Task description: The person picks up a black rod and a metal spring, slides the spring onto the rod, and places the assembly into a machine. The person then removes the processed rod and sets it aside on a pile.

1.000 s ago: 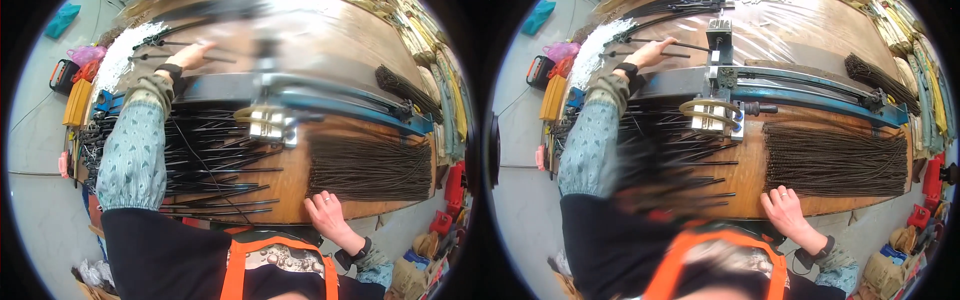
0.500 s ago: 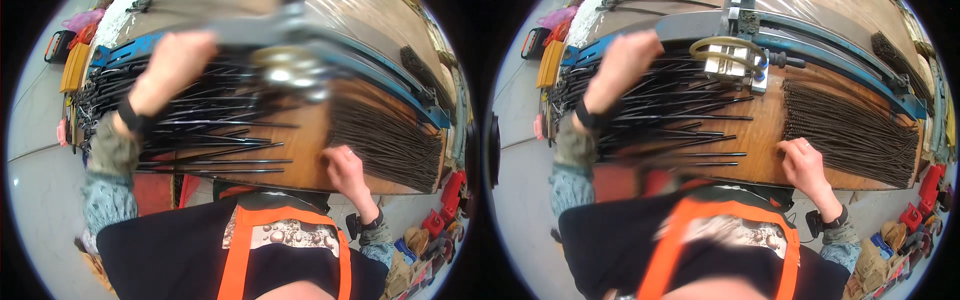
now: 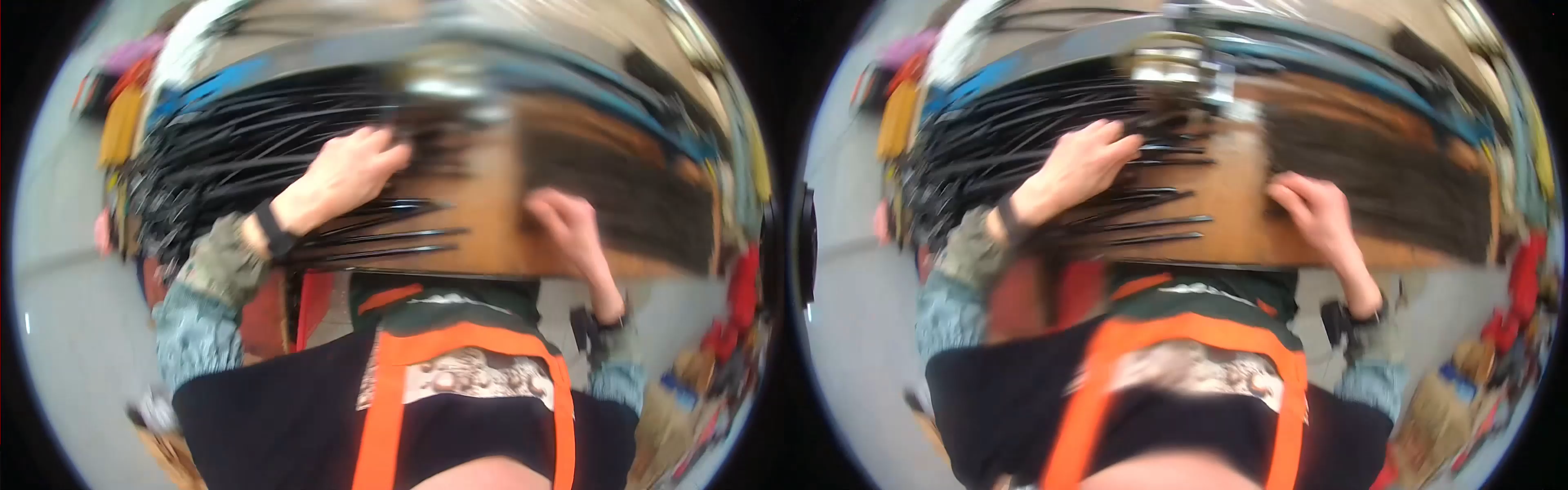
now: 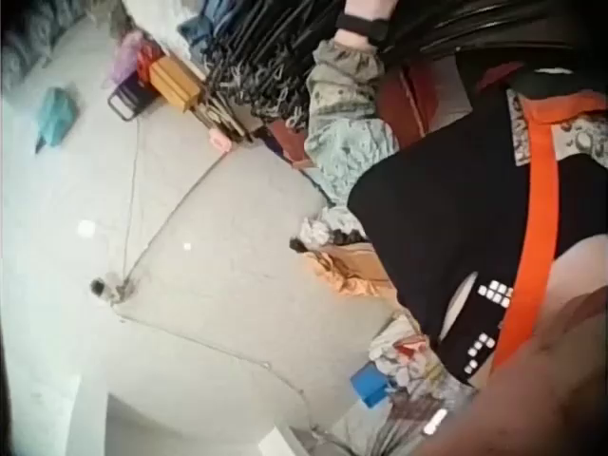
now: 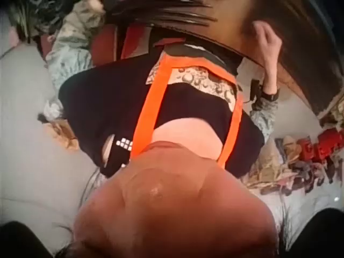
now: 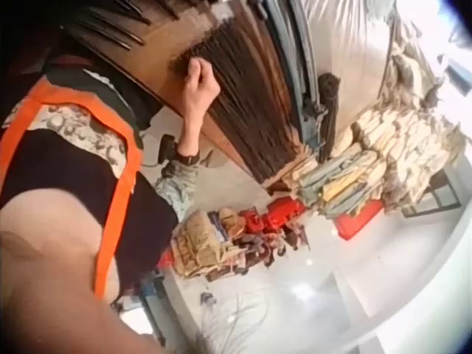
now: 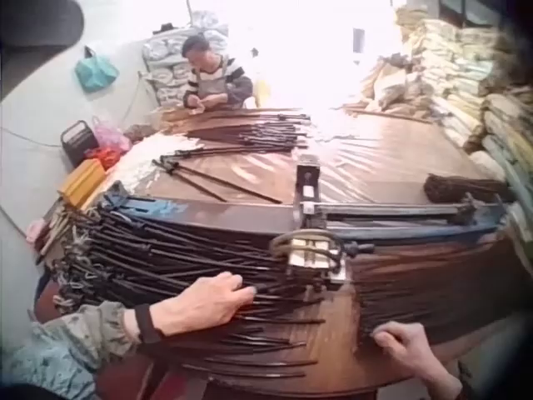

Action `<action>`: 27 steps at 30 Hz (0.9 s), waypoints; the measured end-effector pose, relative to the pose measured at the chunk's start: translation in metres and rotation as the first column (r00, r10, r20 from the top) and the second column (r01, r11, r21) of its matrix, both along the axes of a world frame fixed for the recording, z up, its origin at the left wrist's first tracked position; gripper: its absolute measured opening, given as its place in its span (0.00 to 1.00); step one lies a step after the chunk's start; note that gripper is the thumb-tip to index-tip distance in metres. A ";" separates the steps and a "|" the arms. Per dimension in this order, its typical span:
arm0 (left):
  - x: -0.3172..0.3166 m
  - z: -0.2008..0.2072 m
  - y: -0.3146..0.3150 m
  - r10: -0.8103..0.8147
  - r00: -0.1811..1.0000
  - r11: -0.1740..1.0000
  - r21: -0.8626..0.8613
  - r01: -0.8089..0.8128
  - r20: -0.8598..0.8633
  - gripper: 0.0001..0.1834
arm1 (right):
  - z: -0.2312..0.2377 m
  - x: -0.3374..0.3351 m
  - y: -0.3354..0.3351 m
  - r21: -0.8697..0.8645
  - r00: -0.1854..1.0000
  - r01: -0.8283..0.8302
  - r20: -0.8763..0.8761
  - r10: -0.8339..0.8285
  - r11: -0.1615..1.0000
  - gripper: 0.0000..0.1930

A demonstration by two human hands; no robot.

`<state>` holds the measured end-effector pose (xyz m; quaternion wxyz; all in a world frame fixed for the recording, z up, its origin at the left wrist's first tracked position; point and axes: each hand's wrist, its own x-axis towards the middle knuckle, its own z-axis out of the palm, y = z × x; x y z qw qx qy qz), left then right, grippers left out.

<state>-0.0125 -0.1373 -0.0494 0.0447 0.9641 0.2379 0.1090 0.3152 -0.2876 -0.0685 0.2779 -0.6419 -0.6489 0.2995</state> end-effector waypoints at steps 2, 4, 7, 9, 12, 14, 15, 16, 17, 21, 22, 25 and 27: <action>0.030 0.004 -0.021 -0.045 0.999 0.997 -0.056 0.044 -0.015 0.07 | -0.008 0.001 0.006 -0.031 0.998 -0.044 -0.052 0.043 0.999 0.08; 0.050 0.013 -0.031 -0.122 0.991 0.988 -0.103 0.117 -0.048 0.06 | -0.008 -0.004 0.009 0.208 0.993 -0.101 -0.044 0.112 0.973 0.08; 0.079 0.017 -0.044 -0.133 0.989 0.978 -0.172 0.119 -0.072 0.06 | -0.020 0.005 -0.008 0.306 0.999 -0.022 -0.039 0.036 0.952 0.08; 0.094 0.018 -0.052 -0.145 0.989 0.971 -0.198 0.134 -0.040 0.06 | -0.024 0.009 -0.023 0.364 0.993 0.056 -0.120 -0.013 0.930 0.09; 0.106 0.035 -0.058 -0.206 0.977 0.957 -0.216 0.192 -0.045 0.06 | -0.022 0.005 -0.034 0.461 0.980 0.164 -0.178 -0.090 0.872 0.08; 0.110 0.044 -0.061 -0.203 0.975 0.958 -0.224 0.179 -0.091 0.05 | -0.041 0.002 -0.030 0.621 0.973 0.161 -0.231 -0.017 0.767 0.10; 0.111 0.050 -0.063 -0.200 0.974 0.960 -0.221 0.172 -0.107 0.04 | -0.040 0.004 -0.032 0.672 0.995 0.087 -0.092 -0.034 0.735 0.11; 0.110 0.057 -0.065 -0.198 0.971 0.957 -0.240 0.163 -0.130 0.04 | -0.037 0.005 -0.034 0.707 0.998 0.000 0.046 -0.045 0.707 0.13; 0.111 0.061 -0.066 -0.198 0.968 0.954 -0.259 0.154 -0.154 0.04 | -0.034 0.009 -0.038 0.711 0.995 0.013 0.059 -0.077 0.703 0.13; 0.108 0.063 -0.063 -0.218 0.949 0.953 -0.260 0.157 -0.228 0.06 | -0.024 0.008 -0.043 0.723 0.927 -0.267 0.373 -0.034 0.638 0.20; 0.109 0.064 -0.060 -0.206 0.936 0.946 -0.301 0.117 -0.284 0.07 | -0.022 0.007 -0.044 0.713 0.924 -0.277 0.382 -0.025 0.644 0.21; 0.113 0.061 -0.049 -0.184 0.899 0.928 -0.372 0.026 -0.398 0.10 | -0.022 0.014 -0.042 0.732 0.944 -0.262 0.329 0.011 0.629 0.24; 0.114 0.050 -0.037 -0.248 0.912 0.717 -0.695 -0.054 -0.326 0.13 | -0.021 0.018 -0.041 0.777 0.975 -0.212 0.206 0.079 0.593 0.26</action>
